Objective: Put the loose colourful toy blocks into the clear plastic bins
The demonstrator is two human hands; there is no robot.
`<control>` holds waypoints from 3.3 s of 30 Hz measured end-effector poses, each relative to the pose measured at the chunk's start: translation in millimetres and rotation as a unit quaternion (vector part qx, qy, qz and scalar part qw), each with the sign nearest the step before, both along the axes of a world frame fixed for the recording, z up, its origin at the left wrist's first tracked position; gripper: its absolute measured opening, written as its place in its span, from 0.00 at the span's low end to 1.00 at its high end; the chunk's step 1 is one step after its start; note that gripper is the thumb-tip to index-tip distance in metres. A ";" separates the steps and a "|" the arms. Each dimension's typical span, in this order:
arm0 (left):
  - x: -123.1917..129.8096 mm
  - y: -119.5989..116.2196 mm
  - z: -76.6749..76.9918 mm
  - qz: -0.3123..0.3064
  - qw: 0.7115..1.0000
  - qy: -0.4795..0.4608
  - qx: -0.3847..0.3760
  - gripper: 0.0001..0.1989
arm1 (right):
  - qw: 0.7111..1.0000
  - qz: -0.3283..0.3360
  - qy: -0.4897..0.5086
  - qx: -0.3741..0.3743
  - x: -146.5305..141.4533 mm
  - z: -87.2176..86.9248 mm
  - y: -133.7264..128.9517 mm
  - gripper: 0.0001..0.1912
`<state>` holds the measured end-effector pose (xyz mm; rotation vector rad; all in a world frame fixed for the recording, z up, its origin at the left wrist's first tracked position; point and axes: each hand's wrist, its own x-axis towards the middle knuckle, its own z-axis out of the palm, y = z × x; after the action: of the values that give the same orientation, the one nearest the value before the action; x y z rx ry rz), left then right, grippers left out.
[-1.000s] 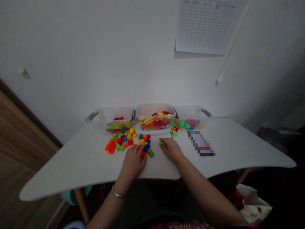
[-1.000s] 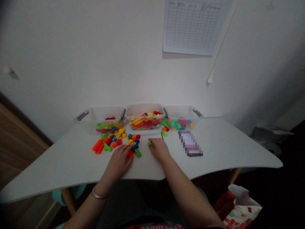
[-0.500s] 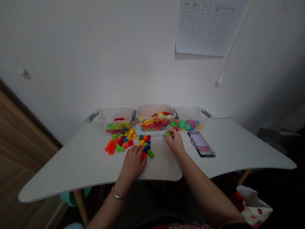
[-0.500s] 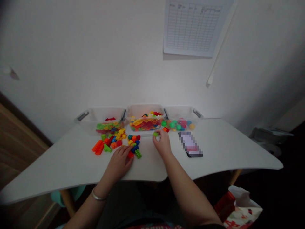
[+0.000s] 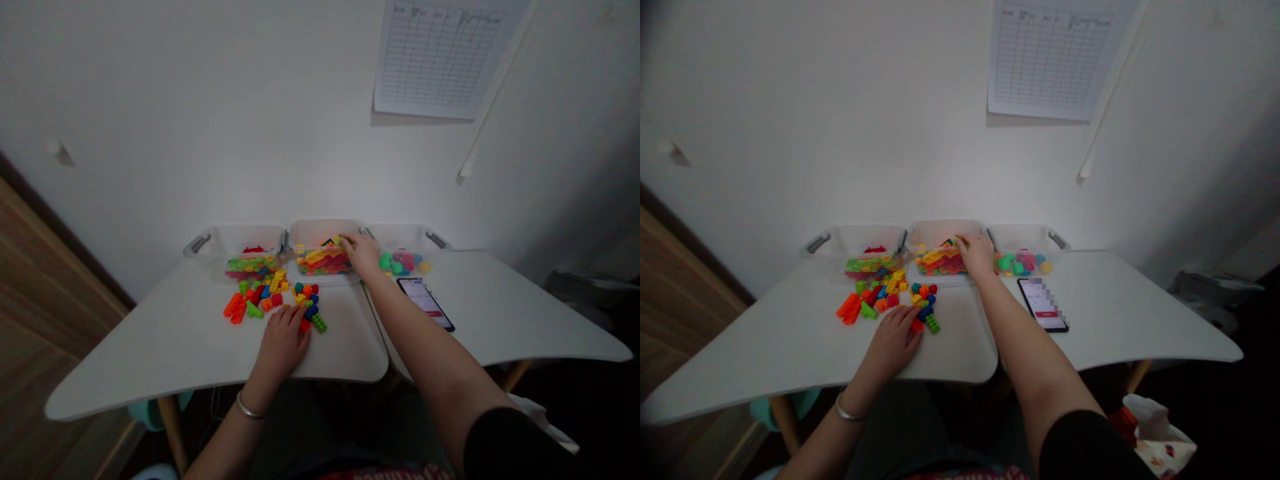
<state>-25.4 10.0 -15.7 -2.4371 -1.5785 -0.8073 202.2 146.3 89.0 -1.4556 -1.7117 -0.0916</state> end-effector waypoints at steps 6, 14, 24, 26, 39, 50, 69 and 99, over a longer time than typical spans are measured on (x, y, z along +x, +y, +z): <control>0.1 -1.0 0.8 0.003 1.000 -0.004 -0.007 0.21 | 0.996 -0.014 -0.079 0.029 -8.6 -11.8 -6.6 0.16; 0.6 -1.0 1.9 0.004 1.000 0.001 -0.011 0.22 | 0.992 0.050 -0.106 0.036 8.0 -21.3 -7.5 0.21; 0.8 -1.2 3.2 0.002 1.000 0.013 -0.005 0.21 | 0.986 0.100 -0.002 0.129 26.6 -46.6 -13.3 0.28; 0.7 -1.4 3.0 0.001 1.000 0.009 -0.001 0.21 | 0.984 0.062 0.028 0.164 30.7 -60.1 -21.5 0.26; 0.8 -1.7 2.1 0.005 1.000 0.007 -0.001 0.22 | 0.984 -0.134 -0.053 -0.102 48.6 -115.0 -52.2 0.25; 2.1 -1.8 2.1 0.005 1.000 -0.007 0.004 0.21 | 0.982 -0.128 -0.027 -0.140 48.9 -109.1 -59.2 0.21; 0.8 -1.2 0.8 0.002 1.000 -0.005 0.006 0.21 | 0.966 -0.014 0.257 -0.024 46.8 -97.9 -72.1 0.22; 1.4 -3.0 2.7 0.002 1.000 -0.004 0.004 0.21 | 0.994 0.039 -0.100 0.019 3.4 -13.8 -5.4 0.27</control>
<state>-24.0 7.1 -13.0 -2.4272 -1.5788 -0.8223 205.6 140.9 75.1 -1.3888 -1.9160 -0.2328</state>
